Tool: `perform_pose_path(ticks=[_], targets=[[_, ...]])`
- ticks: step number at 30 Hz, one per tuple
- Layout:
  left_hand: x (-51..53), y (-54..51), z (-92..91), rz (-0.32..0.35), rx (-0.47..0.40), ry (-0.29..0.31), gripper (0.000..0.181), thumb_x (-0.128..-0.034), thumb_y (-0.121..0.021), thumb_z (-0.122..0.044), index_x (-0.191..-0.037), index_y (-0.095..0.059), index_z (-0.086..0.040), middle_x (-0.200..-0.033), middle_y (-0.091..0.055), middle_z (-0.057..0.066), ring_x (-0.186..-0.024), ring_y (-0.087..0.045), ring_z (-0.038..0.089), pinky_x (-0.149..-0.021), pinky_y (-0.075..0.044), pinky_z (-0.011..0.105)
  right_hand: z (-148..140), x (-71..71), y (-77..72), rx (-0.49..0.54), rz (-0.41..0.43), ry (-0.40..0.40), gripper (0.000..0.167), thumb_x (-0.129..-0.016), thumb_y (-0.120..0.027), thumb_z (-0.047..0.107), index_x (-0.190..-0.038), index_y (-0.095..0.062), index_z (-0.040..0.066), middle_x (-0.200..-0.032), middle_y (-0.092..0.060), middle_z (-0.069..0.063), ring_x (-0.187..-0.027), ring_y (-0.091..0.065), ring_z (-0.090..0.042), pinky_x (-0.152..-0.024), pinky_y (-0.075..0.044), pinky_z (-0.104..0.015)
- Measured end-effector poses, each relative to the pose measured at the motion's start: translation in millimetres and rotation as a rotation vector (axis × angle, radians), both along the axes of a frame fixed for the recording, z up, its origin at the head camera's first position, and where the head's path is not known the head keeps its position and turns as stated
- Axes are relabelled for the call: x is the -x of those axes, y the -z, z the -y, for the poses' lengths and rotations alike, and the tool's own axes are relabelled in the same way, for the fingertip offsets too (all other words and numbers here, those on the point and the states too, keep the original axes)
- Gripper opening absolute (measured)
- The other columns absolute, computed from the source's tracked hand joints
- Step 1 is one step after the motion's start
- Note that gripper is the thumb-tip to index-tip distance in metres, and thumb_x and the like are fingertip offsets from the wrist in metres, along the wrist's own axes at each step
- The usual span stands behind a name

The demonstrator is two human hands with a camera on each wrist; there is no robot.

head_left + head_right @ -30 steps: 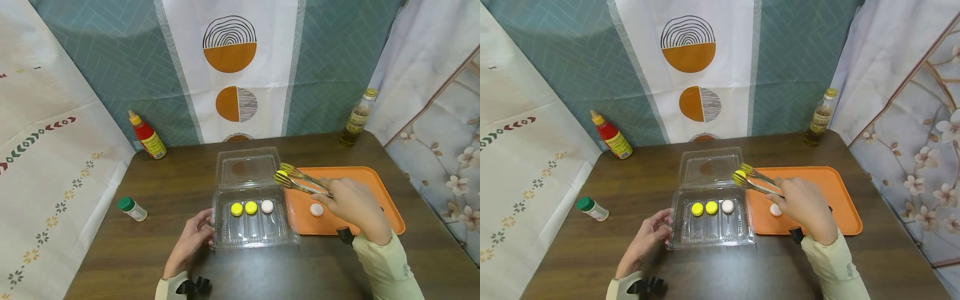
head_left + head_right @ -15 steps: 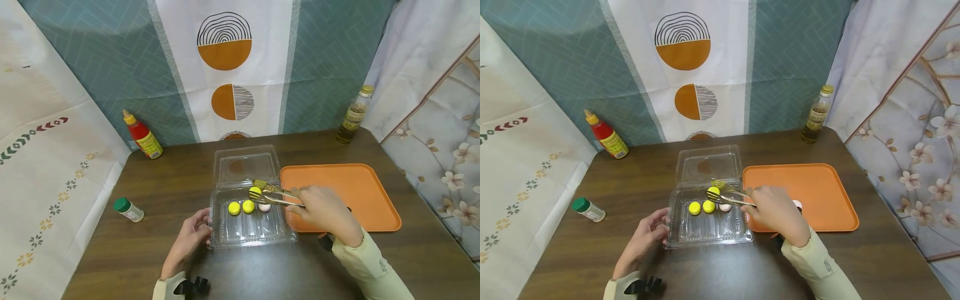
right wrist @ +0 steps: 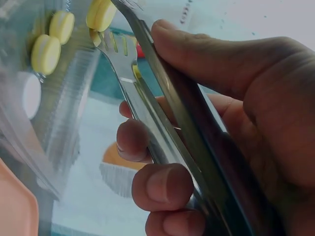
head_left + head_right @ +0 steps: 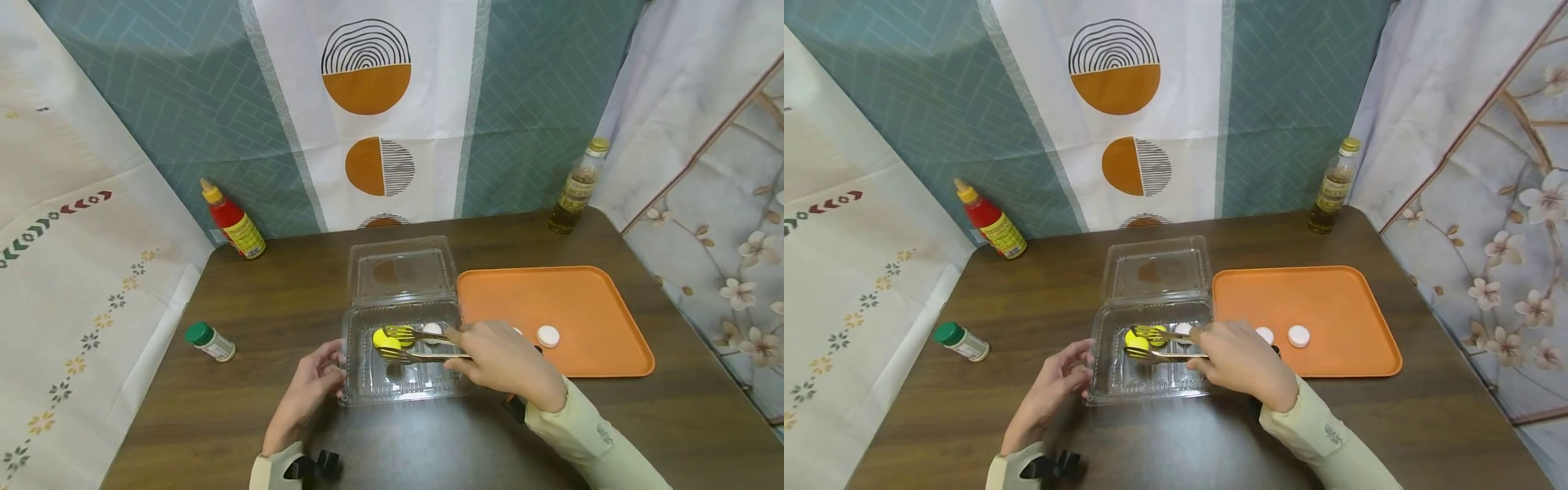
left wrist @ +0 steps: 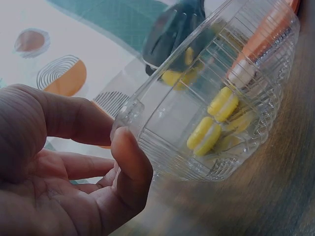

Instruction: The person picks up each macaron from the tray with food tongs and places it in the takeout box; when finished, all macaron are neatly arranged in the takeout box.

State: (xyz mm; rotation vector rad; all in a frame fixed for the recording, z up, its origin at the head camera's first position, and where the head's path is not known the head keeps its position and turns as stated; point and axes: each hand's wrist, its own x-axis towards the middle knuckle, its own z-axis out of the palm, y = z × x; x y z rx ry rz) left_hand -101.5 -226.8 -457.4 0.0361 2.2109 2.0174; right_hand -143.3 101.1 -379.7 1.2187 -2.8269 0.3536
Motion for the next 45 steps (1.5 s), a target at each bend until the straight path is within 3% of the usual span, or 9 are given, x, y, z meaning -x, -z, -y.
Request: perform_pose_path(ticks=[8, 23, 31, 40, 45], targets=[[1.8, -0.6, -0.7, 0.036, 0.046, 0.001, 0.055, -0.0858, -0.052, 0.015, -0.141, -0.045, 0.014, -0.104, -0.053, 0.021, -0.062, -0.053, 0.015, -0.054, -0.052, 0.027, 16, -2.1, 10.2, -0.041, 0.057, -0.001, 0.026, -0.084, -0.082, 0.032, -0.089, -0.067, 0.011, -0.064, -0.044, 0.009, -0.053, -0.04, -0.007, -0.044, -0.03, -0.025], [0.2, -0.4, 0.6, 0.037, 0.07, -0.004, 0.054, -0.0865, -0.051, 0.015, -0.14, -0.046, 0.013, -0.103, -0.052, 0.02, -0.06, -0.053, 0.014, -0.054, -0.052, 0.026, 27, -6.1, 22.1, -0.081, 0.102, 0.002, 0.026, -0.087, -0.08, 0.03, -0.095, -0.069, 0.008, -0.069, -0.049, 0.007, -0.053, -0.041, -0.009, -0.044, -0.032, -0.026], [-0.2, -1.0, 0.0, 0.045, 0.053, -0.015, 0.056, -0.0846, -0.051, 0.016, -0.14, -0.045, 0.014, -0.104, -0.052, 0.021, -0.06, -0.053, 0.014, -0.053, -0.05, 0.026, 24, -4.5, 16.6, -0.072, 0.142, 0.018, 0.033, -0.087, -0.079, 0.033, -0.104, -0.071, 0.006, -0.067, -0.049, 0.006, -0.055, -0.043, -0.009, -0.045, -0.034, -0.027], [1.9, 1.8, -0.8, 0.034, -0.006, -0.02, 0.06, -0.0817, -0.053, 0.019, -0.14, -0.042, 0.018, -0.104, -0.052, 0.02, -0.058, -0.052, 0.013, -0.051, -0.05, 0.023, 11, -4.1, 7.8, -0.003, 0.107, 0.015, 0.035, -0.089, -0.077, 0.034, -0.107, -0.069, 0.005, -0.058, -0.037, 0.009, -0.05, -0.035, -0.006, -0.046, -0.028, -0.024], [1.5, 0.5, 0.7, 0.041, -0.004, -0.011, 0.06, -0.0825, -0.054, 0.018, -0.141, -0.041, 0.017, -0.105, -0.052, 0.02, -0.059, -0.052, 0.013, -0.052, -0.05, 0.023, 6, -4.2, 5.1, -0.006, 0.106, 0.053, 0.037, -0.09, -0.075, 0.038, -0.106, -0.069, 0.005, -0.056, -0.034, 0.009, -0.049, -0.033, -0.005, -0.045, -0.025, -0.023]])
